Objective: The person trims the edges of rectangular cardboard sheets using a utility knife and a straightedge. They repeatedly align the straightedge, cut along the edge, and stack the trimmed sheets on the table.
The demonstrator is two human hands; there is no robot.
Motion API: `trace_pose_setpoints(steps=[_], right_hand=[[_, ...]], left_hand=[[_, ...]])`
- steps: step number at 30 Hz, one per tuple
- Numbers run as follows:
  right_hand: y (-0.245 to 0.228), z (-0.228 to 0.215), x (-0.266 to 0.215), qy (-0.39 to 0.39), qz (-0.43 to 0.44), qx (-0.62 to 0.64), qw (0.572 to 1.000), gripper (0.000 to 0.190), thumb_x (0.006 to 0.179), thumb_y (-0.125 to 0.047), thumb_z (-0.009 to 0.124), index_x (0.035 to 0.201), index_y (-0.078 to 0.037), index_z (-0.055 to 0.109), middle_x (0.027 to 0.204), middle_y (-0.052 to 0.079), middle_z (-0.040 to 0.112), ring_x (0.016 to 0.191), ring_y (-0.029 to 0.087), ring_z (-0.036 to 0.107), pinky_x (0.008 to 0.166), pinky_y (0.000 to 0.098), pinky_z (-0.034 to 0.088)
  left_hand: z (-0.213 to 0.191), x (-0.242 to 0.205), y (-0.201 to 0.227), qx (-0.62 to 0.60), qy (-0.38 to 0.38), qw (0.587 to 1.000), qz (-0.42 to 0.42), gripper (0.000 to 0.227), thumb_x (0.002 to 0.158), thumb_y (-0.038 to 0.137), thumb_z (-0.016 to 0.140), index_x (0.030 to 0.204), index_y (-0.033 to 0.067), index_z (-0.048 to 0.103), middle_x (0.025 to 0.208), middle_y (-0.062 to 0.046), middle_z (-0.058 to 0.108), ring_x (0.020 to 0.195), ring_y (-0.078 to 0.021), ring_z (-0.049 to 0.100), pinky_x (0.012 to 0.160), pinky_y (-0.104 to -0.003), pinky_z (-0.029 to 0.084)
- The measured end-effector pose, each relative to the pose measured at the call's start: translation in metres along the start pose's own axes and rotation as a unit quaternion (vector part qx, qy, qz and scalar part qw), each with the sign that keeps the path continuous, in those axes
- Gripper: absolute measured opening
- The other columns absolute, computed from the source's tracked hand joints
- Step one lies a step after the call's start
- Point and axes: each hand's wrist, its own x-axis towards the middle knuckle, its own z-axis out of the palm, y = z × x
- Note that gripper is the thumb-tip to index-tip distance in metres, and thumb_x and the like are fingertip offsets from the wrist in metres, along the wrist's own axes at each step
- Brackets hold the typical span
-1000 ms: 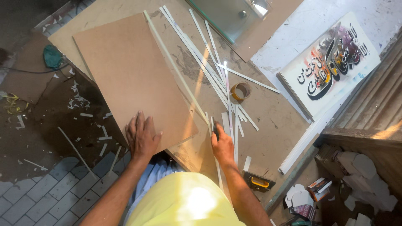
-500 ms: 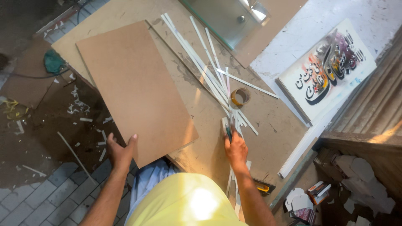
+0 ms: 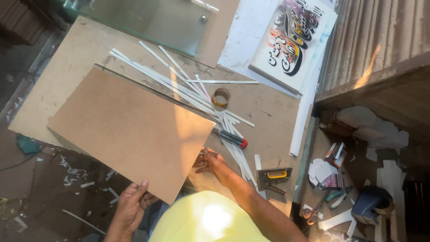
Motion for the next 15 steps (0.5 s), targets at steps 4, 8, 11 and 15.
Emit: trace_pose_setpoints(steps=[4, 8, 11, 15], right_hand=[[-0.01, 0.023, 0.012, -0.012, -0.022, 0.098, 0.995, 0.075, 0.093, -0.068, 0.056, 0.134, -0.005, 0.056, 0.118, 0.012, 0.071, 0.108, 0.024, 0.07, 0.095, 0.0432, 0.057], [-0.007, 0.029, 0.028, 0.071, 0.016, -0.007, 0.997, 0.071, 0.087, -0.065, 0.059, 0.131, -0.01, 0.053, 0.119, 0.007, 0.069, 0.109, 0.021, 0.069, 0.096, 0.0449, 0.054], [0.008, 0.03, 0.038, 0.115, 0.042, -0.067, 0.99, 0.074, 0.094, -0.069, 0.063, 0.129, -0.005, 0.053, 0.104, 0.013, 0.059, 0.092, 0.023, 0.055, 0.087, 0.0423, 0.051], [0.016, 0.035, 0.052, 0.079, 0.024, 0.045, 0.996, 0.084, 0.079, -0.081, 0.05, 0.118, -0.007, 0.06, 0.107, 0.007, 0.072, 0.096, 0.019, 0.072, 0.085, 0.0429, 0.061]], left_hand=[[0.027, -0.016, 0.013, -0.007, -0.003, 1.0, -0.006, 0.034, 0.099, 0.031, 0.056, 0.113, 0.0024, 0.066, 0.103, -0.015, 0.075, 0.09, -0.0251, 0.074, 0.078, -0.04, 0.061], [0.036, -0.022, 0.013, 0.121, 0.052, 0.99, -0.052, 0.045, 0.096, 0.043, 0.056, 0.11, 0.0025, 0.069, 0.101, -0.017, 0.078, 0.09, -0.0251, 0.078, 0.075, -0.037, 0.062], [0.035, -0.02, -0.002, 0.207, 0.094, 0.972, -0.064, 0.052, 0.096, 0.05, 0.056, 0.104, 0.0016, 0.071, 0.092, -0.014, 0.08, 0.083, -0.023, 0.078, 0.07, -0.033, 0.06], [0.039, -0.013, -0.018, 0.157, 0.116, 0.981, 0.006, 0.046, 0.097, 0.048, 0.061, 0.096, 0.0031, 0.069, 0.08, -0.012, 0.075, 0.072, -0.019, 0.071, 0.064, -0.029, 0.058]])
